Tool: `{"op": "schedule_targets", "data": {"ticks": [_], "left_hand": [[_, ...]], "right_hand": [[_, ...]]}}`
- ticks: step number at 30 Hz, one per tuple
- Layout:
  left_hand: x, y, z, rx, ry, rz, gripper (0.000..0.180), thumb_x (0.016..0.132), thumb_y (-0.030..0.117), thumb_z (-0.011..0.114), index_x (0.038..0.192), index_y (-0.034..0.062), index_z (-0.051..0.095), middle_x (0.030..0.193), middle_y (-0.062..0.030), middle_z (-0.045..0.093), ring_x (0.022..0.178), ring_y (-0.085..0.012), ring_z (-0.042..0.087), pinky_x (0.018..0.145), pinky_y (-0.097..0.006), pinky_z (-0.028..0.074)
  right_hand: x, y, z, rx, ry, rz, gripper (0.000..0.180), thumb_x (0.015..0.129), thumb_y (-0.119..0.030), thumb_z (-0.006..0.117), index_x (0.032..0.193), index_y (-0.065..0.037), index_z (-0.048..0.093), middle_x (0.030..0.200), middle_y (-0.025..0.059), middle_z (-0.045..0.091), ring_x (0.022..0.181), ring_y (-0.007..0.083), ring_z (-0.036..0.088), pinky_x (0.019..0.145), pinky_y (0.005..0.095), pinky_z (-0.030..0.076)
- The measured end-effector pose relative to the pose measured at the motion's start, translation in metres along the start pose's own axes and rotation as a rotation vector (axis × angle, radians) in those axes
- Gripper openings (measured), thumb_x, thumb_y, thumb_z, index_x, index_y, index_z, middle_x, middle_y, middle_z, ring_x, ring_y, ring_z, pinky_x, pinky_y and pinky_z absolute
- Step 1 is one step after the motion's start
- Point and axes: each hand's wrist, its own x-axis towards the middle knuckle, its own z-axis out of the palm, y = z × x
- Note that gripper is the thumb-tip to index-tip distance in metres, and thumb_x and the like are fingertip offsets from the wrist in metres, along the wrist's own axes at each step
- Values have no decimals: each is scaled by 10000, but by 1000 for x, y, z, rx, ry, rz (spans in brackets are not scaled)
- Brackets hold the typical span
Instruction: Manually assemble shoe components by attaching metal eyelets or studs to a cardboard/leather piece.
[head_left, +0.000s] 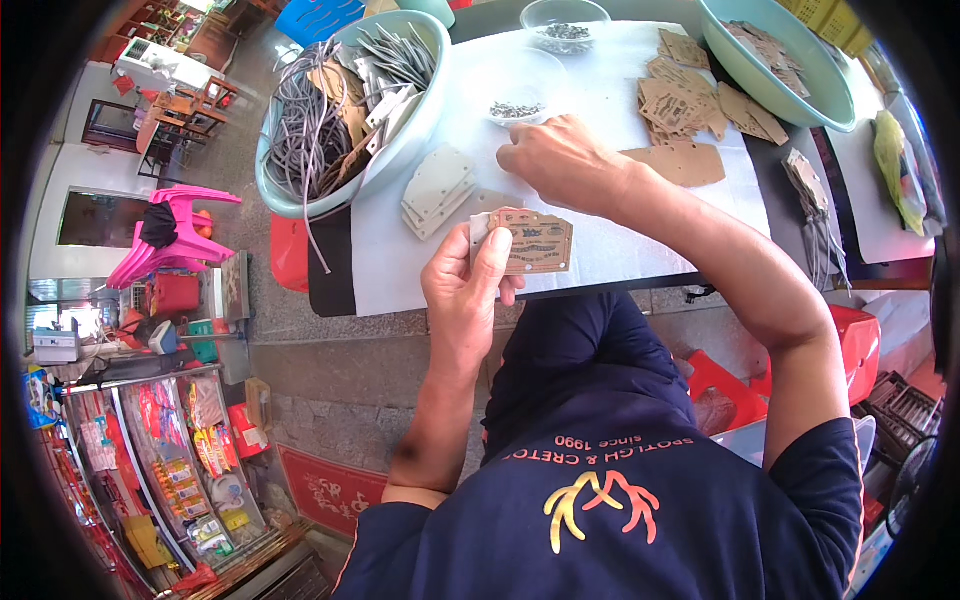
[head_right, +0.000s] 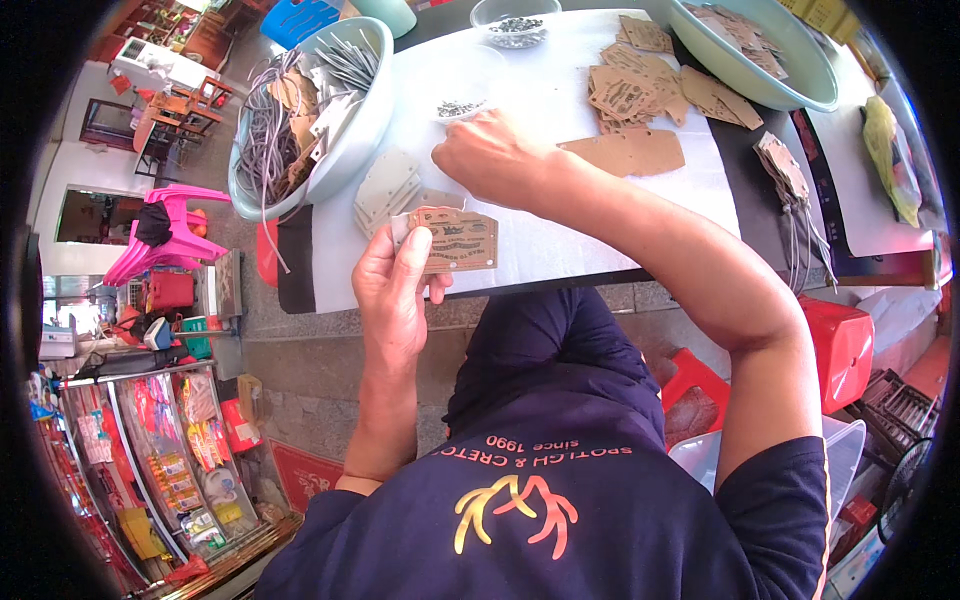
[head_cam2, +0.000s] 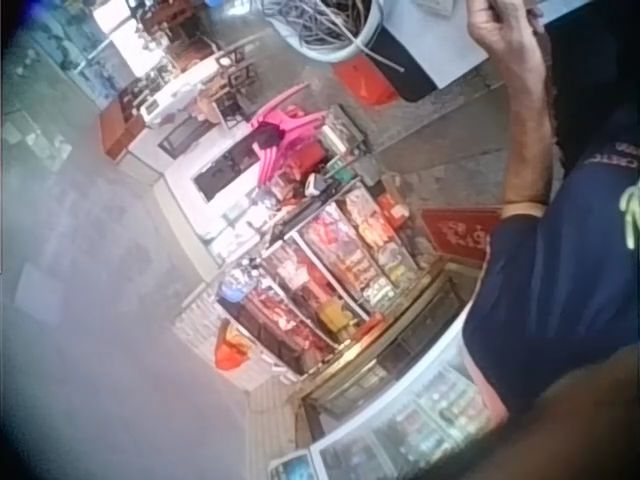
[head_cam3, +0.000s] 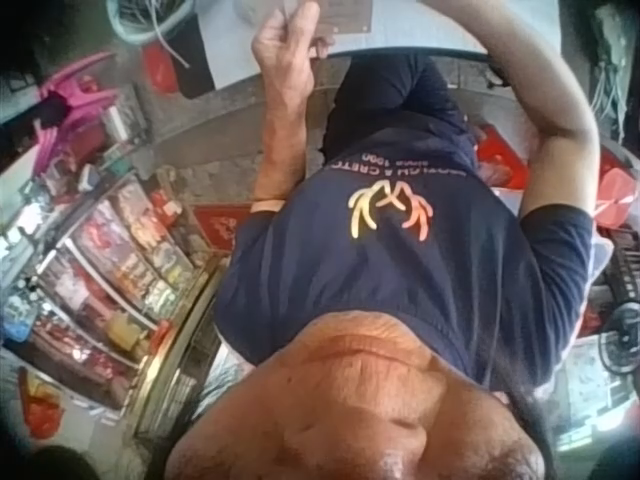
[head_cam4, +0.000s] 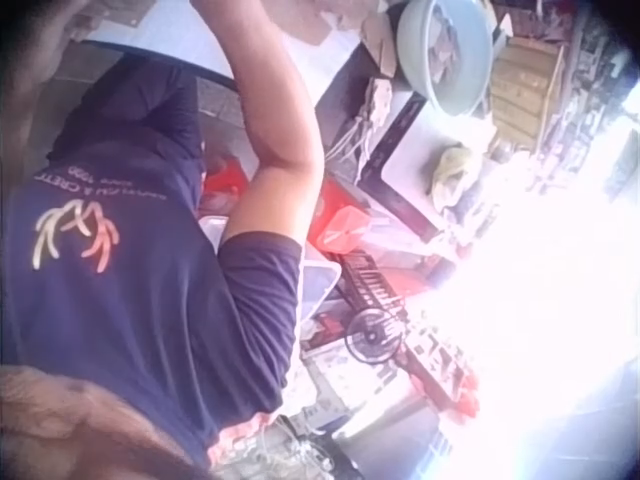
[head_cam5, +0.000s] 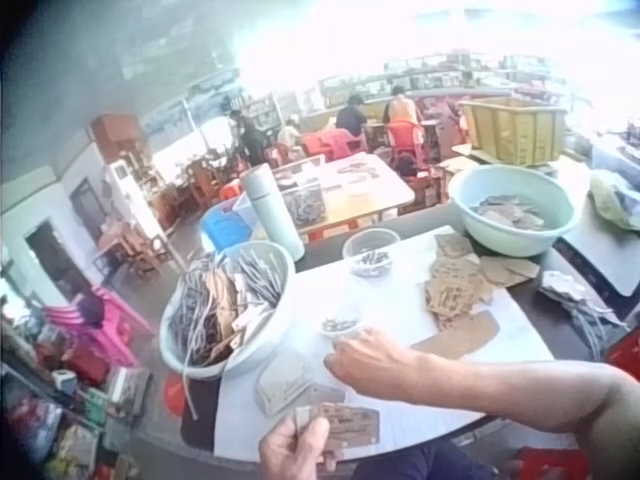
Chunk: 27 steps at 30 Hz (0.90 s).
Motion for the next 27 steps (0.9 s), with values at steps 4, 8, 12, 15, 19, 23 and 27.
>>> {"op": "schedule_targets", "data": {"ticks": [4, 8, 12, 15, 19, 23, 27], "left_hand": [[1, 6, 1, 16, 6, -10, 210, 950, 164, 587, 1064, -5, 638, 860, -44, 670, 598, -47, 537, 494, -178, 392], [3, 9, 0, 21, 2, 3, 209, 951, 160, 583, 1064, -8, 636, 878, -48, 675, 601, -49, 539, 492, -177, 393], [5, 10, 1, 8, -18, 26, 208, 952, 150, 578, 1069, -14, 630, 869, -51, 671, 598, -52, 541, 493, -178, 396], [7, 9, 0, 23, -22, 36, 209, 947, 139, 574, 1082, -15, 617, 861, -68, 668, 588, -74, 546, 481, -191, 395], [7, 9, 0, 32, -10, 32, 188, 952, 143, 575, 1047, -10, 629, 852, -56, 666, 595, -57, 541, 491, -181, 398], [5, 9, 0, 73, -4, 41, 218, 947, 133, 561, 1100, -16, 604, 871, -88, 667, 583, -94, 550, 476, -203, 398], [4, 9, 0, 69, 4, 36, 225, 949, 132, 556, 1110, -19, 599, 889, -91, 667, 584, -93, 551, 477, -201, 402]], "right_hand": [[-3, 0, 2, 32, 31, 119, 50, 730, -15, 614, 767, 4, 642, 833, 154, 640, 765, 300, 670, 670, 399, 526], [-4, 0, 2, -103, -8, 109, 61, 755, -46, 593, 759, -8, 641, 842, 149, 636, 728, 297, 667, 650, 402, 525], [-4, 5, 11, -20, 161, 31, 62, 755, -63, 599, 759, -15, 638, 825, 146, 626, 714, 291, 668, 637, 399, 527], [-5, 4, 9, -6, 165, 8, 58, 762, -69, 597, 760, -23, 633, 811, 137, 619, 710, 283, 668, 631, 389, 528], [-3, 10, -1, -11, 79, -60, 54, 767, -80, 607, 764, -31, 631, 801, 124, 627, 713, 283, 665, 631, 387, 526], [2, 19, 0, 25, -70, -69, 56, 752, -85, 633, 772, -33, 633, 771, 114, 632, 722, 289, 662, 633, 390, 520], [3, 15, 2, 65, -61, -42, 48, 741, -71, 640, 765, -30, 629, 754, 113, 628, 725, 290, 659, 629, 395, 515]]}}
